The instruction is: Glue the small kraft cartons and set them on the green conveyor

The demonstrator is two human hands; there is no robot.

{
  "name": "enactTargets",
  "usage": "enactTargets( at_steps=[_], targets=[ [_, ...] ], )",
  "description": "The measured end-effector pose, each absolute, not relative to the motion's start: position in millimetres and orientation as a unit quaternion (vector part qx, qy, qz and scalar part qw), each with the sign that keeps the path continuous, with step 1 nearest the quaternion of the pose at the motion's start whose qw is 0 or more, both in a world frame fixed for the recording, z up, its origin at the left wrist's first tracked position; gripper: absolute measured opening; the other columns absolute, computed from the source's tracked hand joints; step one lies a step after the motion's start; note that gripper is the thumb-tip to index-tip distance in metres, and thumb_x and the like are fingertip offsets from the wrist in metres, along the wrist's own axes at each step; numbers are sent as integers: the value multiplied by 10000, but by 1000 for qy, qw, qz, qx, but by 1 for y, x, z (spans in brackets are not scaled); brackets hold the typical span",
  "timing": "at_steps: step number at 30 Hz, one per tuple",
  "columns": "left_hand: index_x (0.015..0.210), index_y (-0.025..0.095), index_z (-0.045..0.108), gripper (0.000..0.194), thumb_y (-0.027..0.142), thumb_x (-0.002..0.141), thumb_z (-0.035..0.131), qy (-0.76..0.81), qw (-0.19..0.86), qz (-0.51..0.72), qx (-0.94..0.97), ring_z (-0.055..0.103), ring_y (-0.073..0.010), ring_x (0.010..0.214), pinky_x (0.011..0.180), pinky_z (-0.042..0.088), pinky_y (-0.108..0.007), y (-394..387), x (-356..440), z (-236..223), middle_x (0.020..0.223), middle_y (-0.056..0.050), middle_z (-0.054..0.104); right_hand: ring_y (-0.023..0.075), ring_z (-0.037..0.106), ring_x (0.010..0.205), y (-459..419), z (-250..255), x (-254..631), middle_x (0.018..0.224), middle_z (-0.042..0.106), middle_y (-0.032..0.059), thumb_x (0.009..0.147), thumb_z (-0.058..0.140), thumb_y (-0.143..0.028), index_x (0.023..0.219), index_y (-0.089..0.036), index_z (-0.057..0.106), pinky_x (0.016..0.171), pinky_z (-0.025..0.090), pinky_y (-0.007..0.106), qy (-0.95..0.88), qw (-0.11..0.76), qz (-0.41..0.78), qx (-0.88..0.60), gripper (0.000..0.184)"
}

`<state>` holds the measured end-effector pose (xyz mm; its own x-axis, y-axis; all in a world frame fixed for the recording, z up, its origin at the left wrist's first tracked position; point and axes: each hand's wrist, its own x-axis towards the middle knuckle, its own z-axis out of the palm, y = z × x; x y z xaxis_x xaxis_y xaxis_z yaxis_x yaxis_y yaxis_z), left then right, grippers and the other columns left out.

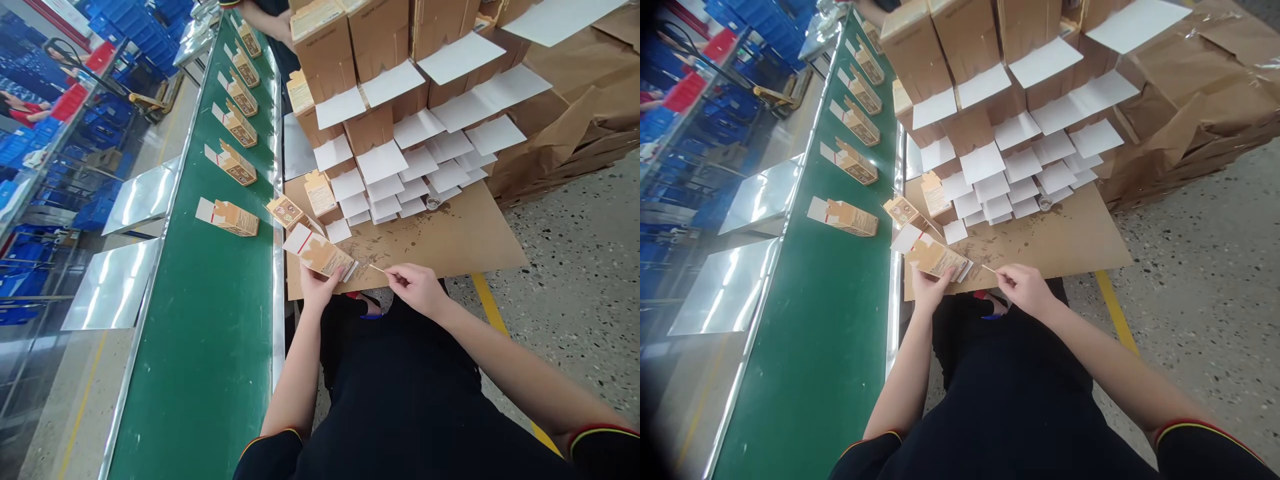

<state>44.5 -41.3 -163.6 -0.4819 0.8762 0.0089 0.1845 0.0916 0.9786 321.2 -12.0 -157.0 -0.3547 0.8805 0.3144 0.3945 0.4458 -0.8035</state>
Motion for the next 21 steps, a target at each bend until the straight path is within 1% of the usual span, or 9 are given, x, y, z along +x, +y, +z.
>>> enactTargets(
  at_steps=[4,7,10,13,15,18,21],
  targets=[
    [1349,252,660,839,451,656,1089,676,268,535,430,771,-398,1312,1150,640,-569,-51,59,-170,1324,-158,771,163,649,598,-21,-146,345,744,758,27,1048,672,-275,902,-245,827,593,563,294,-707,421,319,-470,215],
    [1347,247,660,791,442,693,1061,675,257,534,440,784,-383,1276,1128,651,-552,-51,63,-170,1304,-152,768,161,663,590,-27,-139,350,730,755,19,1036,693,-265,904,-248,840,586,576,286,-694,436,322,-474,199],
    [1344,232,667,799,412,680,1073,681,256,520,449,779,-379,1292,1125,658,-525,-49,62,-169,1305,-156,771,155,644,565,-31,-136,346,701,739,14,1037,702,-264,890,-242,831,571,578,282,-696,436,330,-465,197],
    [1347,223,664,847,389,643,1104,693,258,503,448,780,-380,1305,1128,666,-525,-49,55,-169,1324,-161,781,147,640,558,-32,-135,344,695,740,14,1041,707,-279,871,-235,826,561,581,273,-698,442,335,-453,212],
    [1352,218,650,863,404,648,1113,708,241,519,414,784,-381,1314,1145,662,-547,-54,38,-168,1354,-169,778,152,656,566,-32,-136,346,711,757,17,1038,720,-283,883,-238,834,554,584,273,-693,454,330,-452,198],
    [1388,210,604,885,431,692,1105,730,172,578,322,777,-377,1350,1197,630,-599,-71,-13,-162,1427,-193,752,166,689,585,-32,-138,355,746,783,24,1035,737,-285,894,-254,848,551,594,281,-678,476,315,-464,183],
    [1499,231,518,1022,427,689,1110,744,91,608,261,738,-369,1429,1252,588,-612,-93,-79,-151,1542,-205,689,171,702,589,-31,-139,360,757,789,25,1038,751,-299,894,-263,855,567,609,290,-667,485,313,-471,180]
  ],
)
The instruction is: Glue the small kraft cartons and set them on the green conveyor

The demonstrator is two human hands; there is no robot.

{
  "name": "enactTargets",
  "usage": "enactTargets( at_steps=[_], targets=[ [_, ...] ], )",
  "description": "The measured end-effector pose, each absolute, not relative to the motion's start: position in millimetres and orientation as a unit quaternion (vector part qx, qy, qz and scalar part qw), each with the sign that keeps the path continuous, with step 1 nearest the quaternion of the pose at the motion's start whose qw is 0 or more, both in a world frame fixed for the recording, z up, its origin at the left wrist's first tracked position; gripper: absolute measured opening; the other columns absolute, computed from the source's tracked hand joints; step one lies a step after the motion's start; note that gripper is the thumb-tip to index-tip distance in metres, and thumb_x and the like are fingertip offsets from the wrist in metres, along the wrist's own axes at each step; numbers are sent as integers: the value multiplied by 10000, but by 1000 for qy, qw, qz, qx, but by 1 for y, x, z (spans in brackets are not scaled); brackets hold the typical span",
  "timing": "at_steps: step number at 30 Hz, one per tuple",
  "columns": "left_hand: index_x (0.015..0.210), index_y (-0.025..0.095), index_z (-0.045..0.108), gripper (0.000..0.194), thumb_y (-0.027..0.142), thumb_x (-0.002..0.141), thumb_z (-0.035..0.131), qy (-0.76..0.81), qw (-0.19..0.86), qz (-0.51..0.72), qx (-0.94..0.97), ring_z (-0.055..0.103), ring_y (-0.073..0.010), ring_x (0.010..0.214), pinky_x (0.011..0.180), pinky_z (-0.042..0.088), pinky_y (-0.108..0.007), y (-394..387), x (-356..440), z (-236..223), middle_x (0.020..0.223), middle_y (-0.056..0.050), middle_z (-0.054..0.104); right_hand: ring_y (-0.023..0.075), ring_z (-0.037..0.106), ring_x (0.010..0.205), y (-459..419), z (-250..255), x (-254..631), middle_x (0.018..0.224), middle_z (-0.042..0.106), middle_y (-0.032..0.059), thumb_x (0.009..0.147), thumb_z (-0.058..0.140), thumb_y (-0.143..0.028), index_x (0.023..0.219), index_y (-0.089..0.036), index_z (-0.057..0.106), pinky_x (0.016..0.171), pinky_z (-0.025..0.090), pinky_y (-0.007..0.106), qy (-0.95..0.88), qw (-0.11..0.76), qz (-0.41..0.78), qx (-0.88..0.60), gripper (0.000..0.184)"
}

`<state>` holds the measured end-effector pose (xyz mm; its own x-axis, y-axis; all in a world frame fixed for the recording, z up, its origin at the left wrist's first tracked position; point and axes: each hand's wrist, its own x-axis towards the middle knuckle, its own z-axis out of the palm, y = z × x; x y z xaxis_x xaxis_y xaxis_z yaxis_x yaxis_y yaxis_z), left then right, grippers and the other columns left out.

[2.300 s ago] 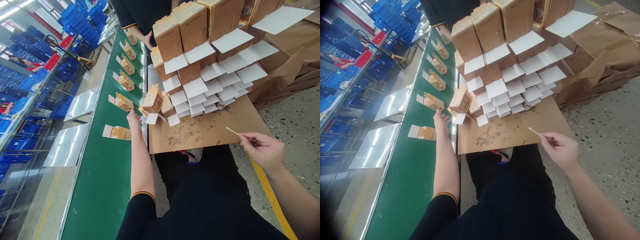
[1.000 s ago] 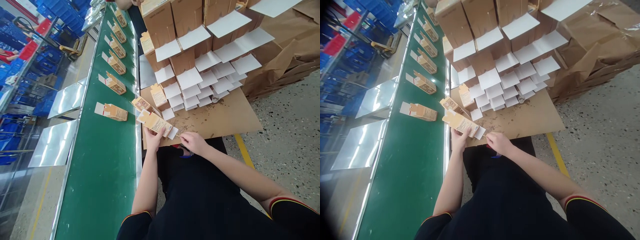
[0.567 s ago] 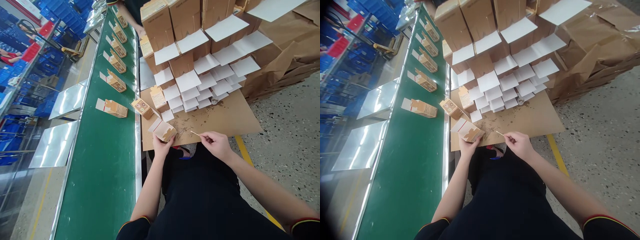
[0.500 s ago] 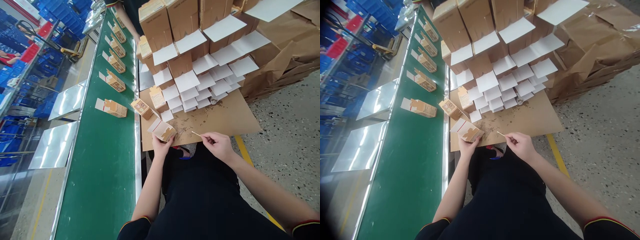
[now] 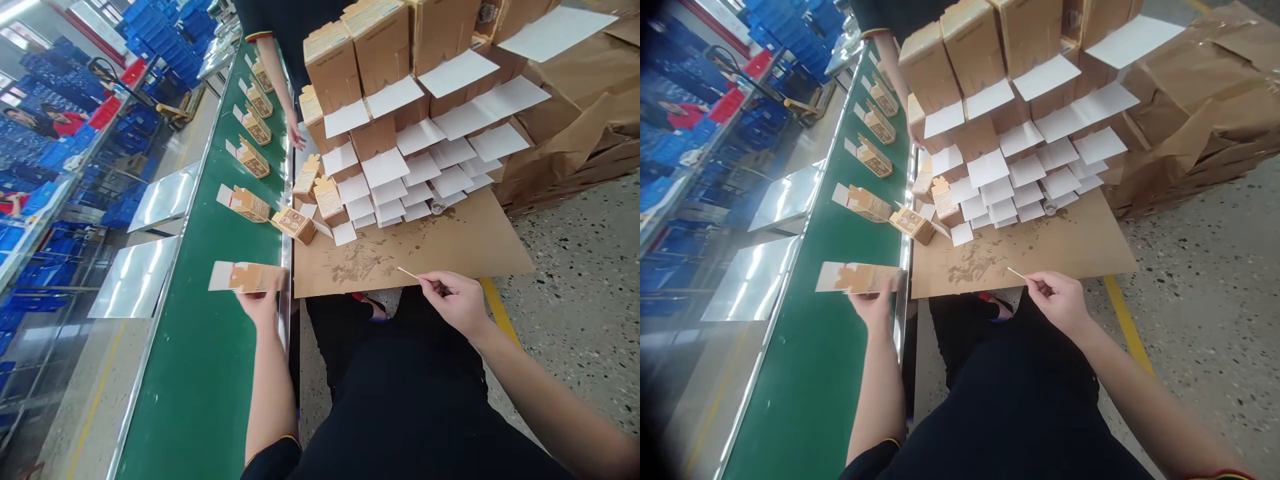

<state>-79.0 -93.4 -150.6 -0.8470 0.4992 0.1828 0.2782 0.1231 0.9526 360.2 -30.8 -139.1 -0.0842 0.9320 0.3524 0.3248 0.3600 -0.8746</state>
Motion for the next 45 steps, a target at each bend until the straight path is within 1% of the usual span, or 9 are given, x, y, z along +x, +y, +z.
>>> enactTargets(
  at_steps=[7,13,19,22,29,33,37,40,45],
  targets=[
    [1473,230,440,1022,371,681,1071,802,65,552,216,638,-393,1521,1322,494,-643,-126,-139,-144,1555,-209,606,161,689,562,-20,-135,351,722,766,17,1047,759,-318,898,-258,850,534,589,287,-681,479,328,-446,185],
    [1554,253,349,767,332,911,760,765,-232,489,350,539,-387,1546,1315,456,-662,-122,-92,-139,1598,-207,447,178,732,594,-9,-137,368,779,803,33,1046,786,-378,937,-253,854,572,644,314,-670,488,298,-474,179],
    [1712,241,427,922,169,837,711,680,-52,216,699,322,-408,1759,1443,211,-654,10,-72,-105,1790,-196,482,192,751,633,2,-132,366,764,796,21,1023,803,-371,941,-282,861,634,685,339,-663,482,306,-485,134],
    [1666,264,549,891,83,798,637,657,11,112,746,423,-366,1727,1460,135,-657,58,-71,-98,1758,-148,577,186,741,623,1,-123,366,760,795,19,1012,789,-328,933,-277,867,616,670,328,-663,488,300,-481,122],
    [1571,247,594,818,44,779,615,576,2,38,817,569,-386,1623,1426,-57,-783,18,-69,-54,1660,-159,668,182,717,605,6,-115,408,742,791,37,946,773,-345,929,-216,874,603,623,309,-625,493,238,-557,164],
    [1542,292,672,821,9,775,593,512,19,-41,858,577,-375,1617,1433,-90,-749,5,-61,-40,1582,-137,714,181,694,641,46,-110,429,737,773,47,887,734,-299,903,-191,858,683,598,311,-629,433,191,-616,165],
    [1726,332,536,1025,-43,772,541,489,64,-77,867,453,-352,1721,1439,-12,-758,1,-52,-53,1717,-118,631,160,652,664,98,-106,426,710,744,29,861,709,-161,805,-187,788,715,524,283,-692,339,170,-615,100],
    [1778,372,466,1075,-25,784,559,561,88,39,822,360,-374,1769,1423,96,-786,-13,-63,-70,1812,-117,526,139,591,636,125,-112,417,677,720,20,865,710,-107,716,-194,713,678,442,274,-734,305,167,-583,173],
    [1645,256,617,670,286,979,676,749,182,407,489,753,-348,1386,1248,568,-573,-23,-72,-111,1425,-167,777,123,500,561,142,-120,411,603,664,-9,852,743,-62,664,-216,666,619,365,281,-744,301,175,-570,255]
  ],
)
